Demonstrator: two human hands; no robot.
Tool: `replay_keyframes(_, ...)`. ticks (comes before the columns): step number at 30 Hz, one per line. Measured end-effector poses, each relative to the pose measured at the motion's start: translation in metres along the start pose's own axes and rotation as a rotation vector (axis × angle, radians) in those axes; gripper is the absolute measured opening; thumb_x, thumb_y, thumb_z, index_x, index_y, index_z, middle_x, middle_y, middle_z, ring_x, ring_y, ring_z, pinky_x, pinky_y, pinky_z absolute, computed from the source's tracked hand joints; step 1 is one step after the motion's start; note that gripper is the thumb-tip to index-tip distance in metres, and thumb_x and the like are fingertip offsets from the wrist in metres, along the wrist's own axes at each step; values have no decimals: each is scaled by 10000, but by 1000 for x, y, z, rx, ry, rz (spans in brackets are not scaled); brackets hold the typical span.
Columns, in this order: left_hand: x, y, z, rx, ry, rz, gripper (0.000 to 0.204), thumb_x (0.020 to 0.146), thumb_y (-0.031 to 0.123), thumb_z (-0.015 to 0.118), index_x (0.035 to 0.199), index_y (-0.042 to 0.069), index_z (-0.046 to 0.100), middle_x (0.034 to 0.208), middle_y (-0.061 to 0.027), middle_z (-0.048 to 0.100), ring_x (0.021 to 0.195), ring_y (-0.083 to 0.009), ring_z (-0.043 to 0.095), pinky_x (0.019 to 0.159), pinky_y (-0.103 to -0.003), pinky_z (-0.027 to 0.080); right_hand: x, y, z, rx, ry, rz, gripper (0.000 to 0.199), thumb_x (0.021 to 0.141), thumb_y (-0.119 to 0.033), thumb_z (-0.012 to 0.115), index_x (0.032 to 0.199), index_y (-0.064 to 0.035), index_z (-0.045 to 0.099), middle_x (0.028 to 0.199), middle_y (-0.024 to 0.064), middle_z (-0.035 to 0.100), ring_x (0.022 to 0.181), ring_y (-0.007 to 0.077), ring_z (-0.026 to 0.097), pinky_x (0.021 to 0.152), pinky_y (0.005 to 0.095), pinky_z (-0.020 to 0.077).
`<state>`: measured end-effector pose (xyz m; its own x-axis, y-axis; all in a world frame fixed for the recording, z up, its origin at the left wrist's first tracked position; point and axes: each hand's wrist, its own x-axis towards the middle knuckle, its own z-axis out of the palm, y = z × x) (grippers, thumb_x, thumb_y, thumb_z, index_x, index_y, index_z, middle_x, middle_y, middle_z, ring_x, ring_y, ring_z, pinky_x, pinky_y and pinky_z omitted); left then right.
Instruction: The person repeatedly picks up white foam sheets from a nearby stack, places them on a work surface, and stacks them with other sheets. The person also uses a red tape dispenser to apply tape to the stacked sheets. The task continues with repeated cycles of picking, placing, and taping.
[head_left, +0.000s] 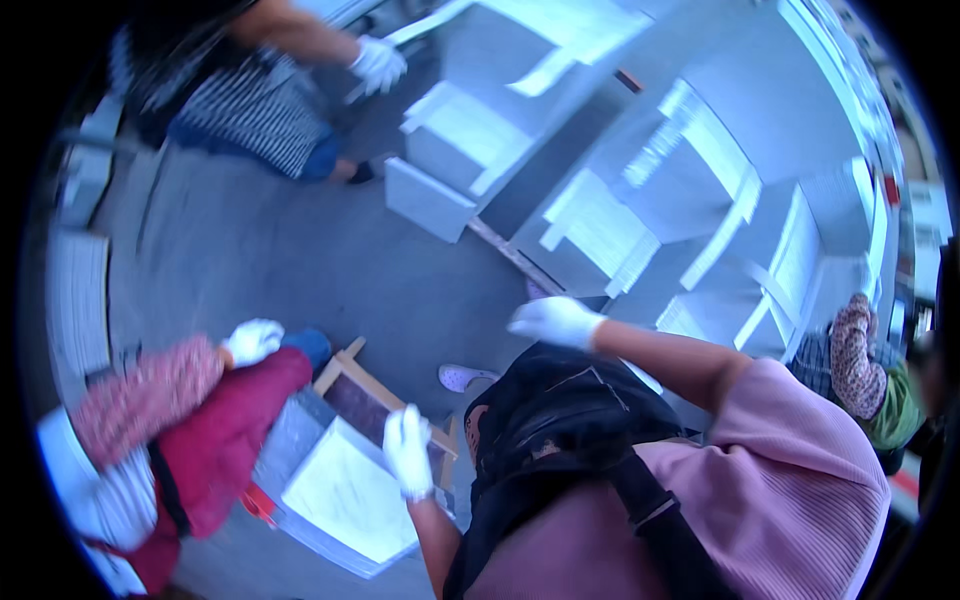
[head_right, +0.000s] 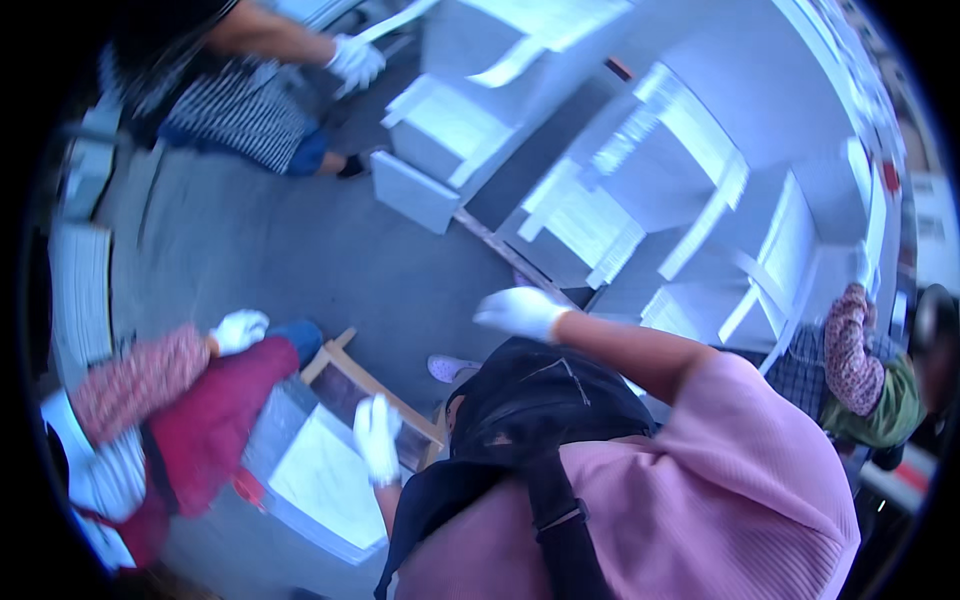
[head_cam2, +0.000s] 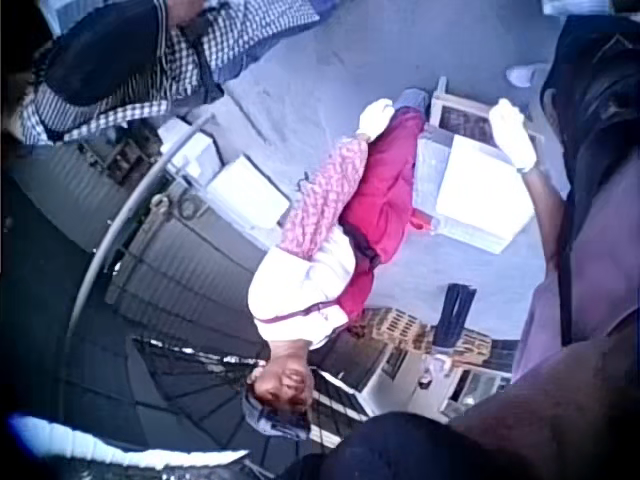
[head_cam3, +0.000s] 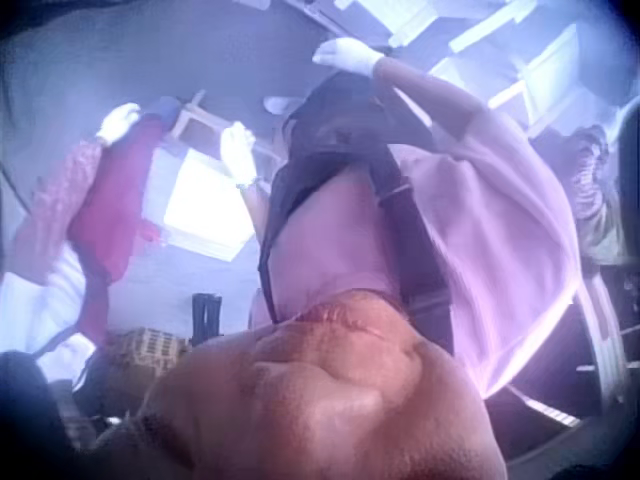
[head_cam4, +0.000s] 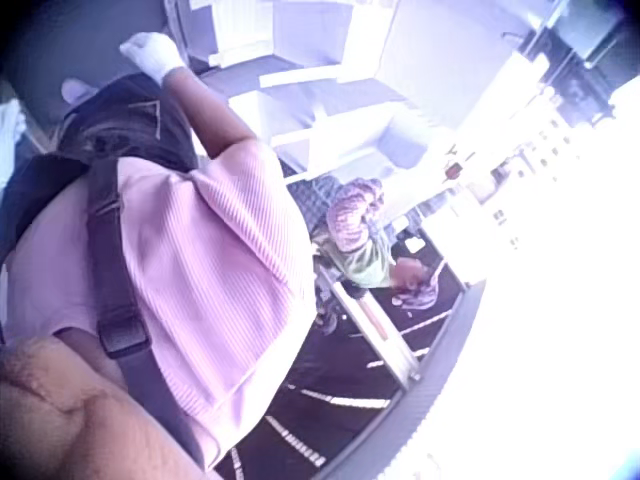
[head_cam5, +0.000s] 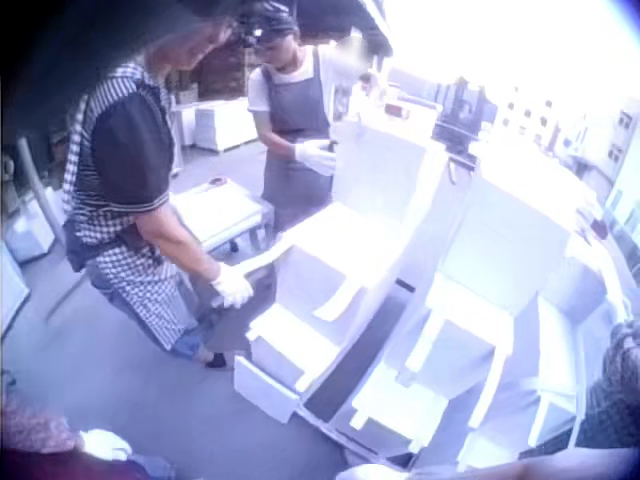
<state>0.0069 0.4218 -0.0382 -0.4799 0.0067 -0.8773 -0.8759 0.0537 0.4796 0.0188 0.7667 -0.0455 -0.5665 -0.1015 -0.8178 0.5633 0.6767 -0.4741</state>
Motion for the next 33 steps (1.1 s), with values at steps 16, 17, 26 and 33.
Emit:
replay_keyframes(16, 170, 233, 650, 882, -598, 936, 666, 885, 590, 533, 1078, -41, 619, 1037, -232, 657, 1023, -351, 615, 896, -405, 455, -57, 276, -214, 1353, 1391, 526, 657, 931, -586, 503, 1147, 19, 639, 942, 38, 632, 796, 126, 523, 709, 279, 431)
replay_keyframes(17, 169, 230, 657, 879, -565, 943, 676, 879, 598, 538, 1044, -52, 621, 1001, -233, 661, 989, -344, 625, 878, -406, 461, -60, 277, -220, 1334, 1373, 578, 675, 928, -593, 502, 1133, 33, 648, 909, 36, 622, 779, 124, 495, 701, 281, 417)
replay_keyframes(26, 179, 217, 646, 749, -518, 930, 541, 888, 497, 610, 910, -43, 626, 877, -189, 669, 840, -266, 629, 778, -381, 471, -35, 298, -198, 1486, 1431, 398, 562, 975, -508, 464, 1187, -17, 638, 1041, 102, 696, 911, 157, 656, 789, 279, 501)
replay_keyframes(33, 158, 218, 632, 600, -617, 925, 398, 927, 369, 577, 1056, 6, 675, 950, -121, 694, 888, -215, 635, 807, -338, 467, -51, 280, -215, 1646, 1442, 193, 586, 934, -486, 555, 1261, -2, 599, 1143, 74, 637, 999, 152, 588, 851, 283, 459)
